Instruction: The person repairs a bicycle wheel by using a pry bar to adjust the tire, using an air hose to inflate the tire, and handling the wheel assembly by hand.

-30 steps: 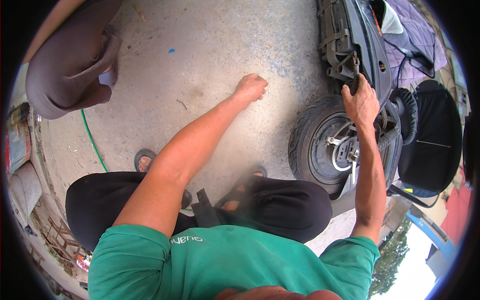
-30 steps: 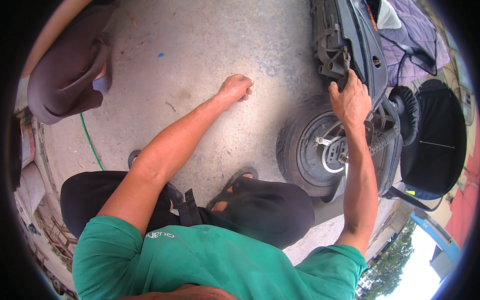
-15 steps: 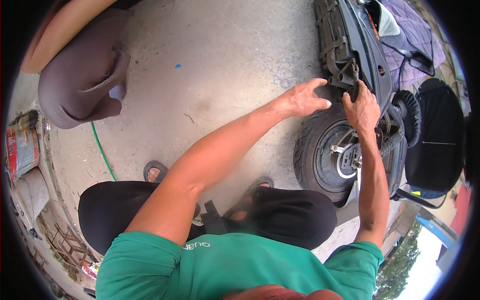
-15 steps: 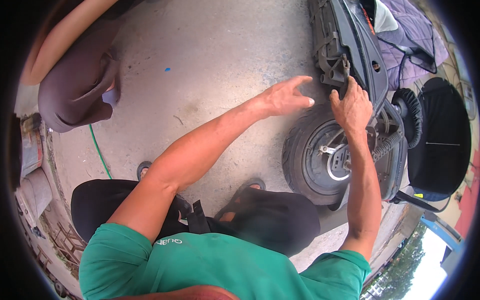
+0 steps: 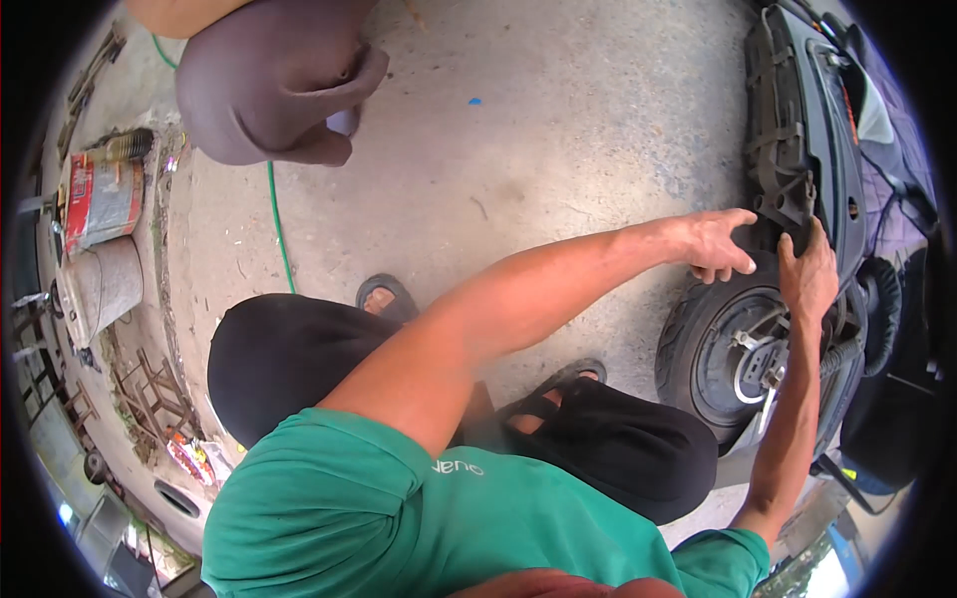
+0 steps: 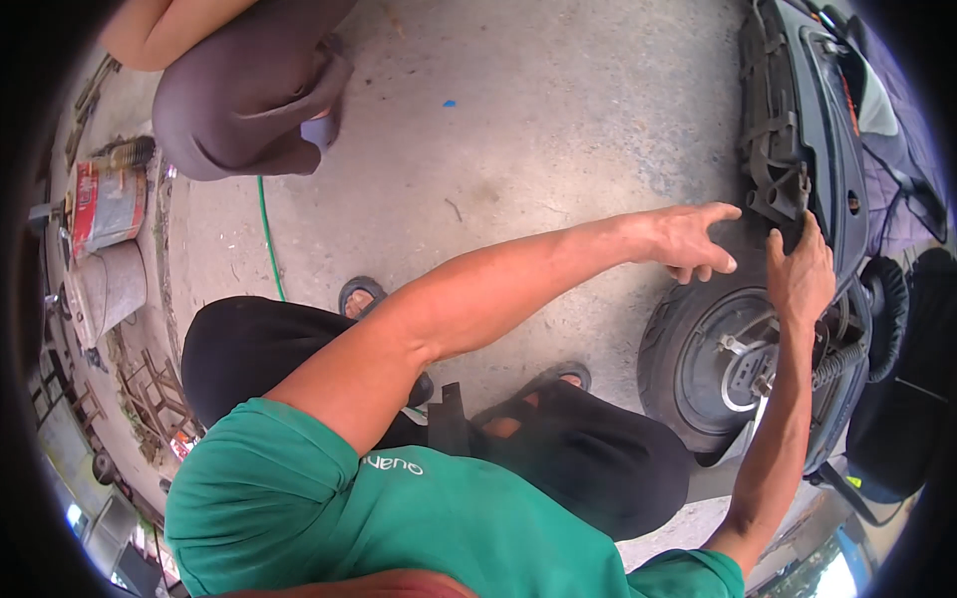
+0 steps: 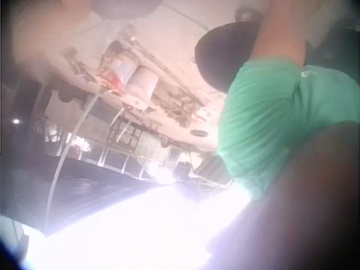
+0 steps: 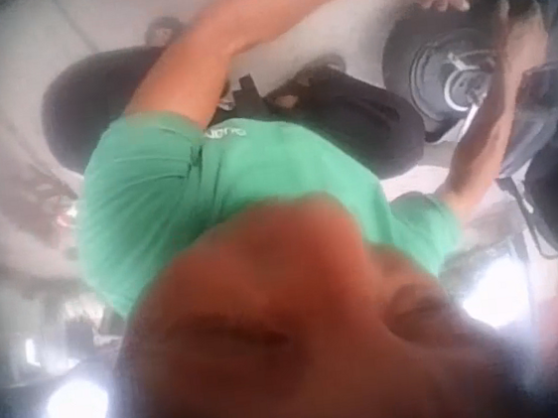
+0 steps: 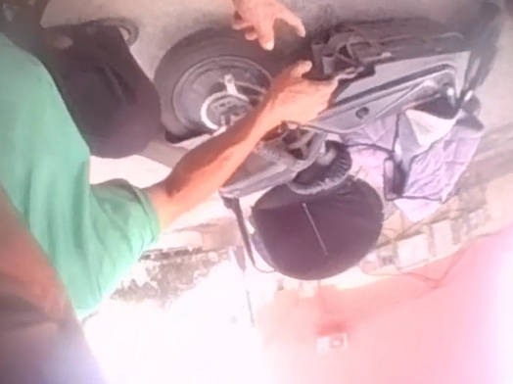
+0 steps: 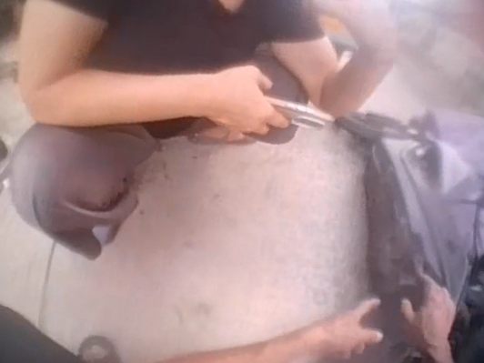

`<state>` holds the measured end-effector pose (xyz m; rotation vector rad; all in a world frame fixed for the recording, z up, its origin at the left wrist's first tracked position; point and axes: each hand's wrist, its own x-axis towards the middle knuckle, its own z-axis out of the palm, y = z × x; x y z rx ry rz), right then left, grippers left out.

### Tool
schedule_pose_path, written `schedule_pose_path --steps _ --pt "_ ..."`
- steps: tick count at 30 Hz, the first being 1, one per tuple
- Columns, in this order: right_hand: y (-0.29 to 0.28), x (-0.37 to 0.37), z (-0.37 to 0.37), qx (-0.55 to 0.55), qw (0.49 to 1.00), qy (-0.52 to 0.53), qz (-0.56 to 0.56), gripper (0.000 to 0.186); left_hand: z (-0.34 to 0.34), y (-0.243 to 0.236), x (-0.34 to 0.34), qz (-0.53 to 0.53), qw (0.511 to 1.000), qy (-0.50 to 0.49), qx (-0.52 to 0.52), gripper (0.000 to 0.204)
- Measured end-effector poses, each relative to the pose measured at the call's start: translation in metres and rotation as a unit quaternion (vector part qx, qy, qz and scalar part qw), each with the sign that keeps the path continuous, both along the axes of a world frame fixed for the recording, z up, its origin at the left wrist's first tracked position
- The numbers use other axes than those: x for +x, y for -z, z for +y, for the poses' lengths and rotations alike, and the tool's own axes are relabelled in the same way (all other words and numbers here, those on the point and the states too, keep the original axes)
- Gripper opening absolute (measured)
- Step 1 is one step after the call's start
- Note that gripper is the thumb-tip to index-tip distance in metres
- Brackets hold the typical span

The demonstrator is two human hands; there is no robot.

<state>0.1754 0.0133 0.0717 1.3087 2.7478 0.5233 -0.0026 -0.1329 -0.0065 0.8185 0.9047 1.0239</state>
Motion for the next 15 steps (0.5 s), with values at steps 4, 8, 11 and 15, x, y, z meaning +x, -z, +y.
schedule_pose_path --steps 4,8,11,15 --pt "0.011 -0.018 -0.006 0.015 1.000 -0.011 -0.018 0.059 -0.001 0.002 -0.006 0.032 0.999 -0.026 0.002 0.098" --pt "0.006 -0.026 -0.008 -0.002 1.000 -0.011 -0.013 0.058 0.001 -0.001 -0.011 0.041 0.999 -0.017 -0.006 0.099" --pt "0.006 -0.019 -0.003 0.010 1.000 -0.009 -0.009 0.058 0.012 0.001 -0.005 0.041 0.999 -0.017 0.001 0.099" --pt "0.000 -0.023 -0.018 0.179 0.963 -0.202 -0.007 0.056 0.023 0.014 0.002 0.041 0.997 -0.051 -0.034 0.093"
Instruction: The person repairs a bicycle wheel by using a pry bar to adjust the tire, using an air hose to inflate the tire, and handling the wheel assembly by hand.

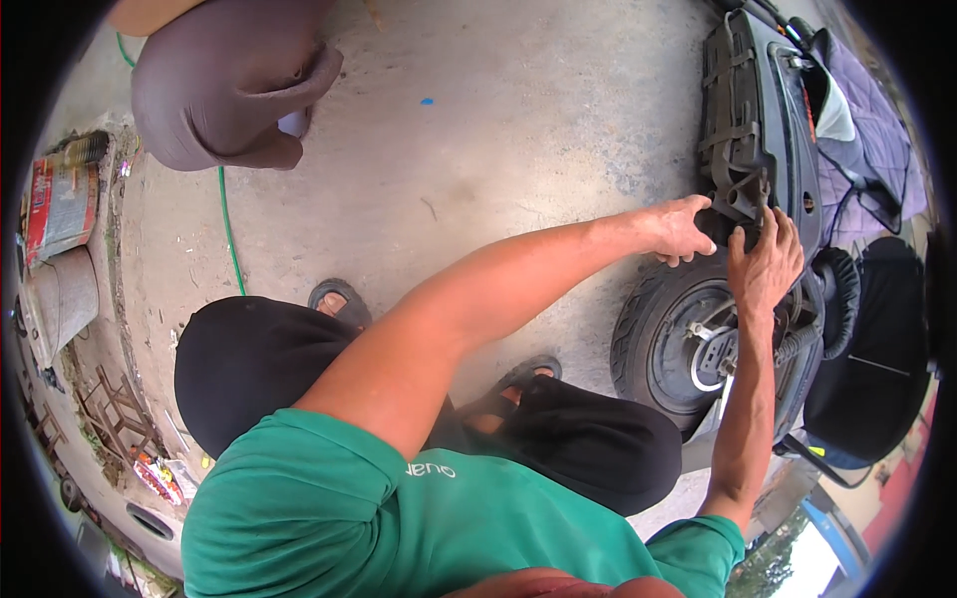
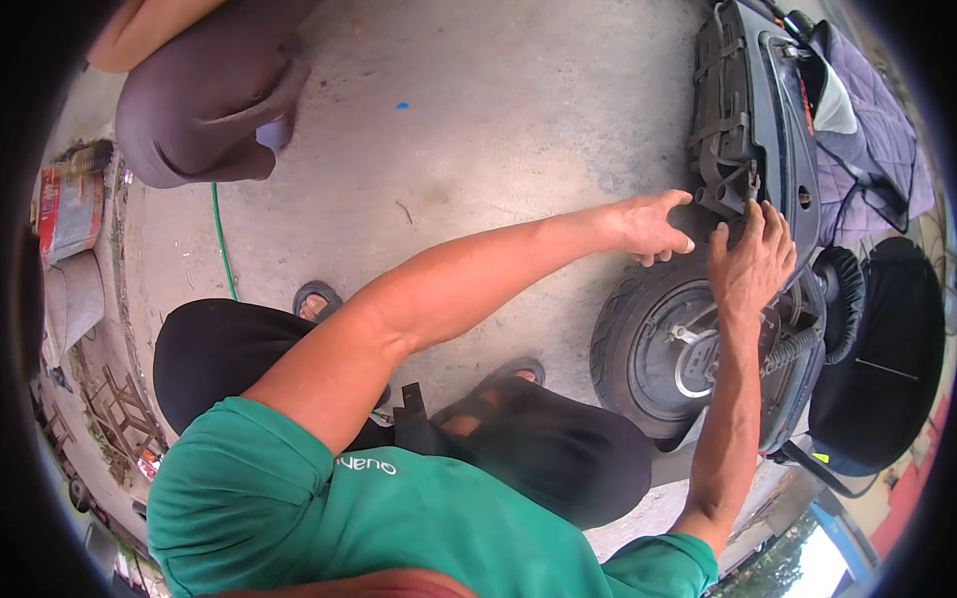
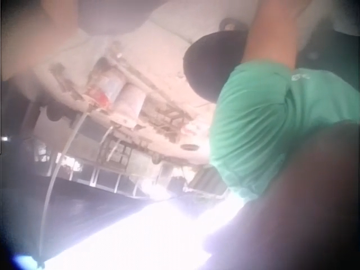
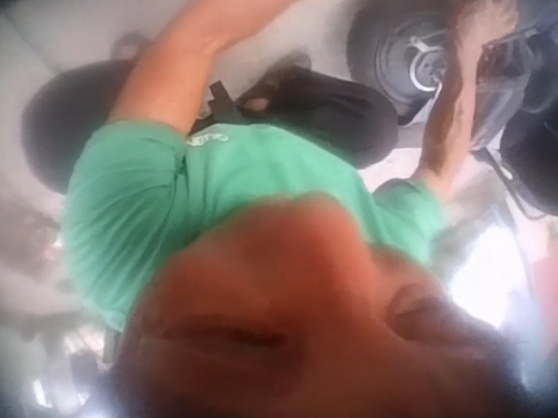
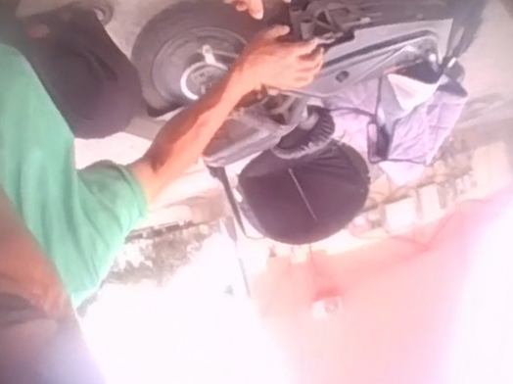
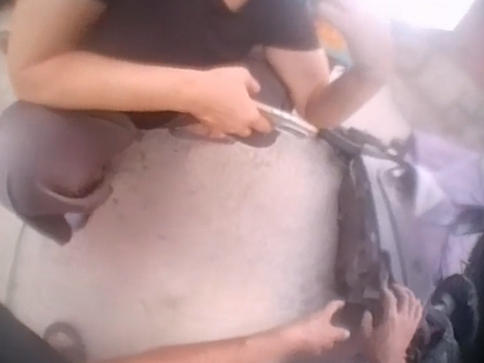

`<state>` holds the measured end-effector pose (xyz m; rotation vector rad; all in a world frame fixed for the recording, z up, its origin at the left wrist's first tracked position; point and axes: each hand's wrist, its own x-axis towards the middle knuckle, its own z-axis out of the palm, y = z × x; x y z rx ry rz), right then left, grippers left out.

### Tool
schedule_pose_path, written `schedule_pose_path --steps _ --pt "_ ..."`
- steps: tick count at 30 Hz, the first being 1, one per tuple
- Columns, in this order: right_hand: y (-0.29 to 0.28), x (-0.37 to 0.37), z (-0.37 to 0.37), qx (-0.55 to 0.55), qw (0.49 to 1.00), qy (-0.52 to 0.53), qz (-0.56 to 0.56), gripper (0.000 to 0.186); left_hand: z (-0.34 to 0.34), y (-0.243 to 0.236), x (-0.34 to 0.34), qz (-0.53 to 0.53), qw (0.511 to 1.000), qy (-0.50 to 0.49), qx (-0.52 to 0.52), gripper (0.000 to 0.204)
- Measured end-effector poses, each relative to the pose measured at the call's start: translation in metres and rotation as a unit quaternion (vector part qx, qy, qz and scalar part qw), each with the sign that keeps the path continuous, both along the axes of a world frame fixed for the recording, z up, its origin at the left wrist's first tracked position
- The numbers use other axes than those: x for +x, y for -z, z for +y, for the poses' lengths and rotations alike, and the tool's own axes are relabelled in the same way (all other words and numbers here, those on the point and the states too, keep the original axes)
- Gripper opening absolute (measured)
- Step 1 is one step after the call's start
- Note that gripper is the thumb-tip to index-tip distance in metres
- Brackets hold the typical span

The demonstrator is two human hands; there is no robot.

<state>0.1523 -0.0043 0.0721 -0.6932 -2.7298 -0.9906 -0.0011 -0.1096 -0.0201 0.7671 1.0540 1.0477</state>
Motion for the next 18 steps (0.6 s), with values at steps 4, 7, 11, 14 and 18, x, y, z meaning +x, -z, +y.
schedule_pose_path --steps 4,7,11,14,18 --pt "0.015 -0.036 -0.080 -0.415 0.902 0.064 0.096 0.064 -0.004 0.056 -0.004 -0.098 0.988 -0.090 -0.075 0.074" --pt "0.048 -0.037 -0.055 -0.438 0.870 0.210 0.081 0.085 -0.022 0.067 -0.012 -0.050 0.985 -0.103 -0.128 0.067" --pt "0.077 -0.022 -0.006 -0.357 0.894 0.248 0.105 0.092 -0.033 0.090 -0.013 -0.034 0.979 -0.113 -0.164 0.064" --pt "0.101 -0.018 0.010 -0.321 0.913 0.213 0.137 0.092 -0.044 0.103 -0.015 -0.032 0.977 -0.122 -0.171 0.061" --pt "0.109 0.009 0.046 -0.309 0.908 0.204 0.197 0.089 -0.029 0.080 -0.011 -0.035 0.984 -0.109 -0.139 0.055"
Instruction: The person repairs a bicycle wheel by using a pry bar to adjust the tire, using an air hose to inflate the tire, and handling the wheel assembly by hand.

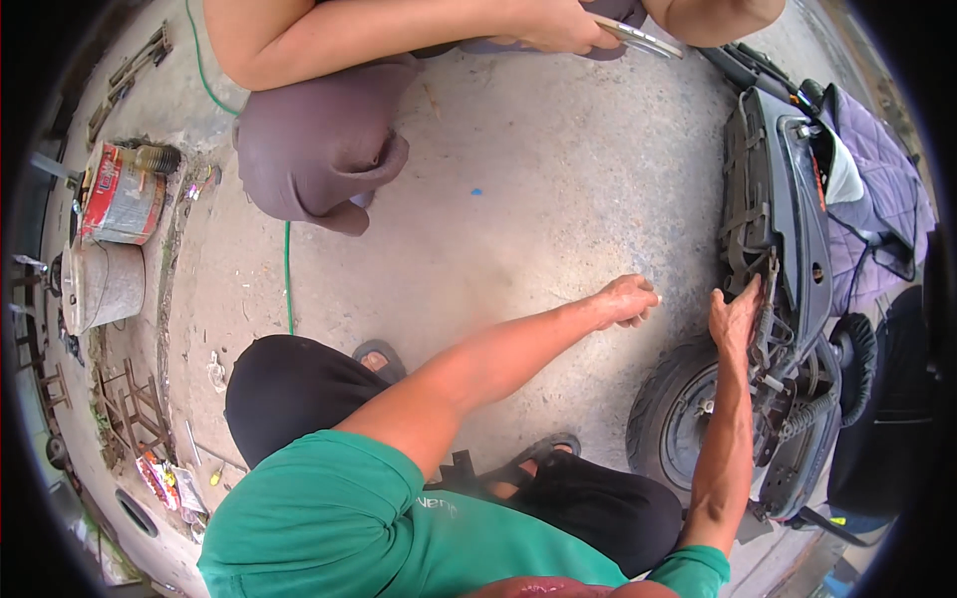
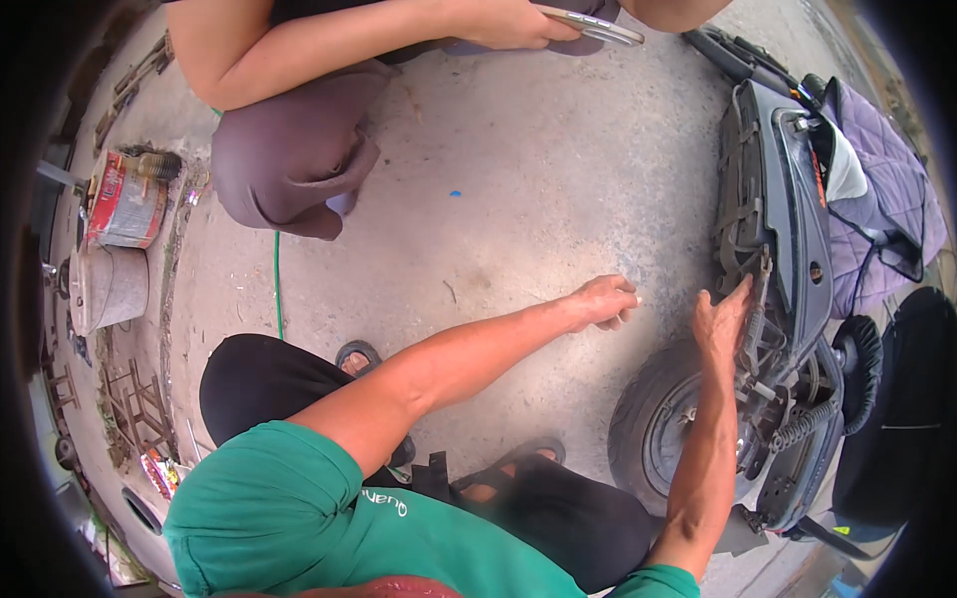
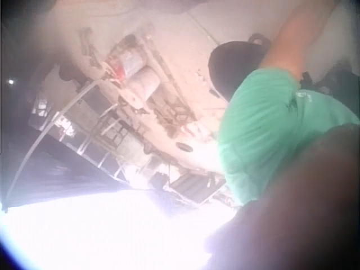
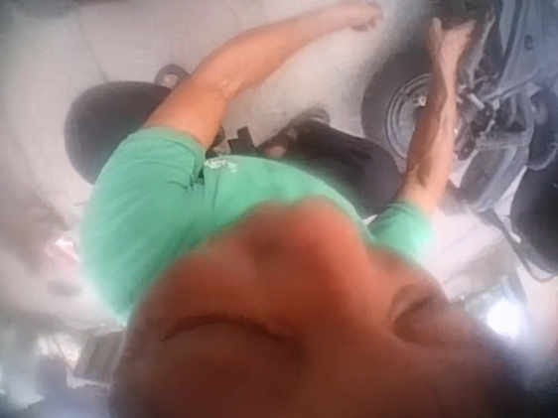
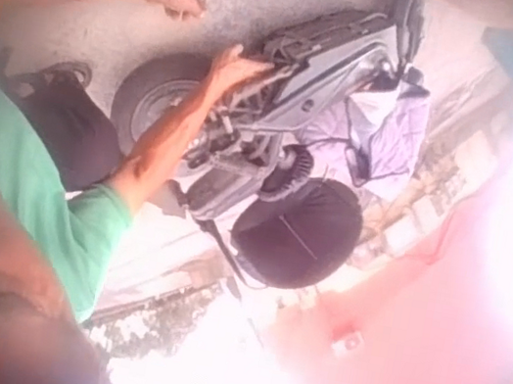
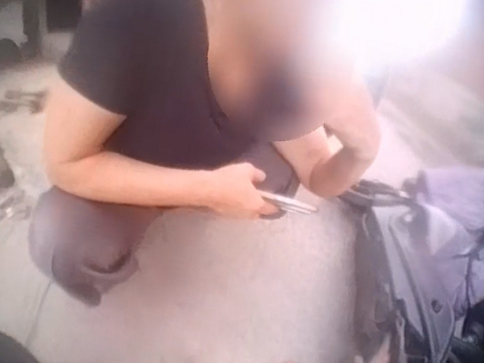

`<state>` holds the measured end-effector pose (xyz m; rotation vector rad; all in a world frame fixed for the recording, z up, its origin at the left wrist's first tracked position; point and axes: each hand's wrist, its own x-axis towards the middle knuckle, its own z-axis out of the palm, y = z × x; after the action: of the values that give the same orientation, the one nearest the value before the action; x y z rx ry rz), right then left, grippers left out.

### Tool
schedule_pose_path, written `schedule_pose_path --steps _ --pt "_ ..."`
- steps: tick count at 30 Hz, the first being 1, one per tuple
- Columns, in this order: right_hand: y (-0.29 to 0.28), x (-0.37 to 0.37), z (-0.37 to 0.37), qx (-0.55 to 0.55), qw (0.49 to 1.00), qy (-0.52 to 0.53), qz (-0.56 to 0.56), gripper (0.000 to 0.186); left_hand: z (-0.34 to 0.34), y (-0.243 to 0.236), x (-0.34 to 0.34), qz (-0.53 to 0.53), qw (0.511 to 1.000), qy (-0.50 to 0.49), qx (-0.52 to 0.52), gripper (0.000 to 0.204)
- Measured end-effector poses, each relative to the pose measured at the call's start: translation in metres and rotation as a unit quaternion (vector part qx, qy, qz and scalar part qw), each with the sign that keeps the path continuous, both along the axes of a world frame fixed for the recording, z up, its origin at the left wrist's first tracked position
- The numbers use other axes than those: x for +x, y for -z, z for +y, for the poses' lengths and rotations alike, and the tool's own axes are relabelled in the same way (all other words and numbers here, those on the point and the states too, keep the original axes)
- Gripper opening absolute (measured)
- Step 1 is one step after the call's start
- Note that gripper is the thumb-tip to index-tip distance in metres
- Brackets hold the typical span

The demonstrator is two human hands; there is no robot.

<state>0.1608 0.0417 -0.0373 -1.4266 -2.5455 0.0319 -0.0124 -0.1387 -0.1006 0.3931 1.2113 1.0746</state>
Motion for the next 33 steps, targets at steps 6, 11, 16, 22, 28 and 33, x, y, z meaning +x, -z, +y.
schedule_pose_path --steps 6,11,16,22,28,33 --pt "-0.007 -0.021 -0.023 -0.005 0.999 0.019 -0.041 0.088 -0.011 0.008 -0.002 -0.019 1.000 -0.013 -0.011 0.038" --pt "-0.012 -0.019 -0.024 -0.003 0.998 0.037 -0.050 0.086 -0.010 -0.001 -0.004 -0.002 1.000 -0.003 -0.012 0.035" --pt "-0.009 -0.013 -0.019 -0.003 0.997 0.037 -0.073 0.089 -0.010 0.003 -0.003 -0.003 1.000 -0.003 -0.001 0.034" --pt "-0.017 -0.015 -0.029 -0.037 0.998 0.029 -0.038 0.088 -0.013 0.001 0.001 0.006 1.000 0.003 -0.015 0.035" --pt "-0.021 -0.016 -0.033 -0.033 0.999 0.018 -0.029 0.087 -0.014 -0.002 0.002 0.014 1.000 0.002 -0.022 0.034" --pt "-0.015 -0.014 -0.030 -0.036 0.999 0.017 -0.017 0.087 -0.010 0.011 0.004 0.010 1.000 0.002 -0.024 0.035"
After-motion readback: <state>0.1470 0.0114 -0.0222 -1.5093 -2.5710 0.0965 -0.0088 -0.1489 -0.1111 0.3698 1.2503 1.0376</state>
